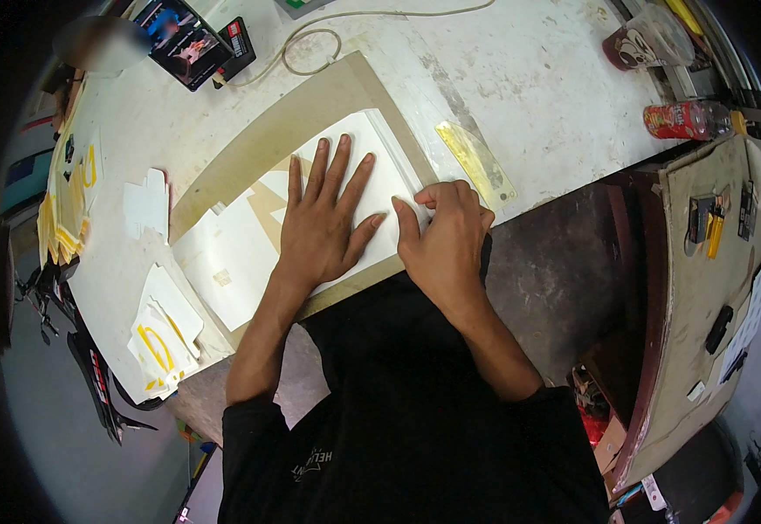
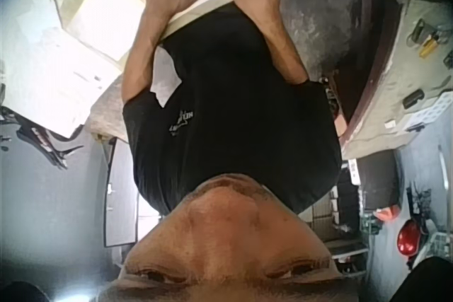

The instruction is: The person repeatedly peels yellow and gold logo stickers from white backing sheets on a workbench. They handle the sheets one at a time, peel the logo, and place the peeled sheets aside. A smartphone playing a video is visible on the table.

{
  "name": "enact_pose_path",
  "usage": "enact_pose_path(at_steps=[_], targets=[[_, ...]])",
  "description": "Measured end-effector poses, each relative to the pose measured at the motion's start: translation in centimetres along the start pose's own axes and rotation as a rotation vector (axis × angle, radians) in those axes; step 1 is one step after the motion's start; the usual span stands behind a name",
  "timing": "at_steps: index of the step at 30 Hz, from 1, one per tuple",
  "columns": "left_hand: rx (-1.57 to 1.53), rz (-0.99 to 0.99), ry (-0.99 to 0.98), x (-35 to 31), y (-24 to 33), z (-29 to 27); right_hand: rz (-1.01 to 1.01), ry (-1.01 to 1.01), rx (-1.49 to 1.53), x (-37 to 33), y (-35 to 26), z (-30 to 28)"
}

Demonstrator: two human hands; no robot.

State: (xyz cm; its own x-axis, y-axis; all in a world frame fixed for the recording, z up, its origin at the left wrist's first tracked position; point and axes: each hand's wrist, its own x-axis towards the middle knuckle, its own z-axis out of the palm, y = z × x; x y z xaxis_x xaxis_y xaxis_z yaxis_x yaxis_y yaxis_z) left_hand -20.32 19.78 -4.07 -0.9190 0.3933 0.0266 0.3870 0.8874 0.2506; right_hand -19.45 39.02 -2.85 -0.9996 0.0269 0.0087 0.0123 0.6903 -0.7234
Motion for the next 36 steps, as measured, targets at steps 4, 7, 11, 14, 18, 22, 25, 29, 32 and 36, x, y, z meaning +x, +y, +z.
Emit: enact_pose_path(at_steps=[4,7,11,14,18,22,25,29,32,36], targets=[[-0.02,-0.01,0.005,0.0,-0.1,0.0,0.204,-0.082,0.255,0.1,-0.9,-0.4],[-0.039,-0.016,0.02,-0.4,-0.1,0.2,0.042,-0.004,0.416,0.0,1.2,0.3],[-0.062,0.008,-0.002,-0.4,-0.2,-0.7,0.358,-0.203,0.499,1.2,0.5,-1.5],[-0.075,0.011,0.021,-0.5,-0.4,-0.7,0.337,-0.288,0.481,1.2,0.7,-1.7],[-0.072,0.015,0.016,-0.2,-0.1,-0.6,0.308,-0.29,0.467,1.2,1.5,-1.8],[-0.07,-0.016,0.012,-0.4,-0.1,-0.4,0.243,-0.212,0.338,0.9,0.9,-1.3],[-0.048,-0.018,0.013,-0.2,-0.1,-0.4,0.2,-0.154,0.282,0.7,0.3,-1.0],[-0.039,0.005,-0.003,-0.1,-0.1,-0.4,0.026,-0.063,0.201,0.3,0.1,-0.6],[-0.028,0.009,-0.003,-0.2,-0.2,-0.4,-0.211,0.02,-0.07,-0.3,-0.6,0.0],[-0.027,-0.008,0.006,-0.3,-0.1,-0.4,-0.316,0.03,-0.198,-0.7,-0.9,0.1]])
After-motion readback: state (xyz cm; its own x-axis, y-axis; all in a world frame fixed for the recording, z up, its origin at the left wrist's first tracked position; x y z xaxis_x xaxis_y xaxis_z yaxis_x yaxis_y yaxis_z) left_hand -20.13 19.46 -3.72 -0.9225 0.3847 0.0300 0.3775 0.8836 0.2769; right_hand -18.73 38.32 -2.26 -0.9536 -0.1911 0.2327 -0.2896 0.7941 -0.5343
